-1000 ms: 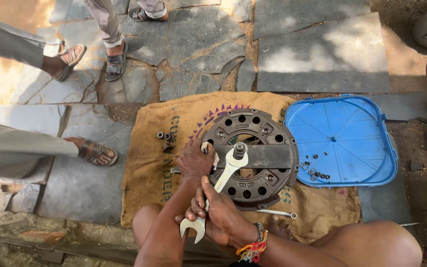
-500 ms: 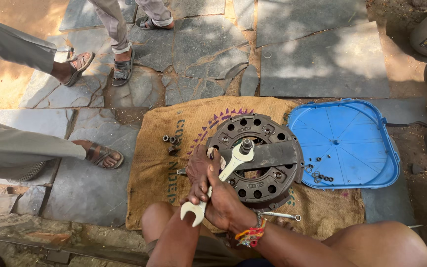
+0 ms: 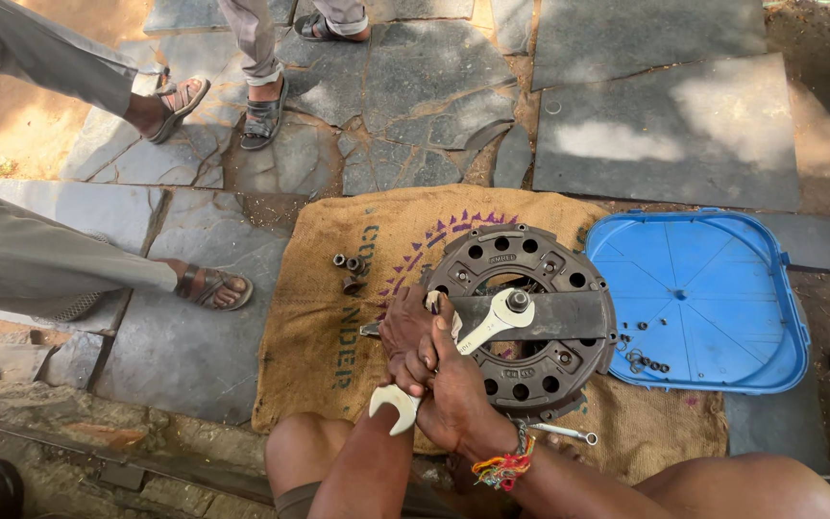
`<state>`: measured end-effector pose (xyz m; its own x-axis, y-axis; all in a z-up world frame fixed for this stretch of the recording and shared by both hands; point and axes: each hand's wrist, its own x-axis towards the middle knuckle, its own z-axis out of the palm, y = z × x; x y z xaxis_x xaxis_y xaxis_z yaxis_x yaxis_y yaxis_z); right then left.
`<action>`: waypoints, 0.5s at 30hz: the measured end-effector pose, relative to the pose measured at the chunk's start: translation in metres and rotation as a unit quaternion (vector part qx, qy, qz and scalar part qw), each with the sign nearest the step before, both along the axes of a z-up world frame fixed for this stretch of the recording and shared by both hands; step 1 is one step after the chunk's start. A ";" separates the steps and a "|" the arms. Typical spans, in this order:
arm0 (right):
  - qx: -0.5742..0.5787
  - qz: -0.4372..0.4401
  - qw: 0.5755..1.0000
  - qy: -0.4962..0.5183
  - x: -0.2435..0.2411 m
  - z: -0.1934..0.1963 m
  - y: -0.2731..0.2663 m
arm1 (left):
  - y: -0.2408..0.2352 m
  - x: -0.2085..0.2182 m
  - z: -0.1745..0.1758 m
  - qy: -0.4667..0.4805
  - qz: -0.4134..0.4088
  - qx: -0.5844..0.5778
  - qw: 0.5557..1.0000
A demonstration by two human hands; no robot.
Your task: The person sits on the ground and uses a wrench to tighten a bolt on a circular metal machine part resting on a burlap sack. They wipe the part with a cloth and continue adjusting the bolt with the wrench.
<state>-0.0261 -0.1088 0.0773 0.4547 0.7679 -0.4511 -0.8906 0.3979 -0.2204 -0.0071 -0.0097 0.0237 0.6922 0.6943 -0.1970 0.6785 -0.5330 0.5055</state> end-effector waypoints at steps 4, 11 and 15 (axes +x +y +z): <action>-0.076 0.178 0.980 -0.046 0.019 0.004 -0.083 | 0.006 0.004 -0.020 0.009 -0.017 0.049 0.999; -0.238 0.185 0.950 -0.082 0.029 0.024 -0.129 | 0.012 0.005 -0.033 -0.011 -0.013 0.052 0.999; -0.162 0.102 0.979 -0.070 -0.005 0.007 -0.111 | 0.014 0.006 -0.033 -0.013 -0.016 0.039 0.999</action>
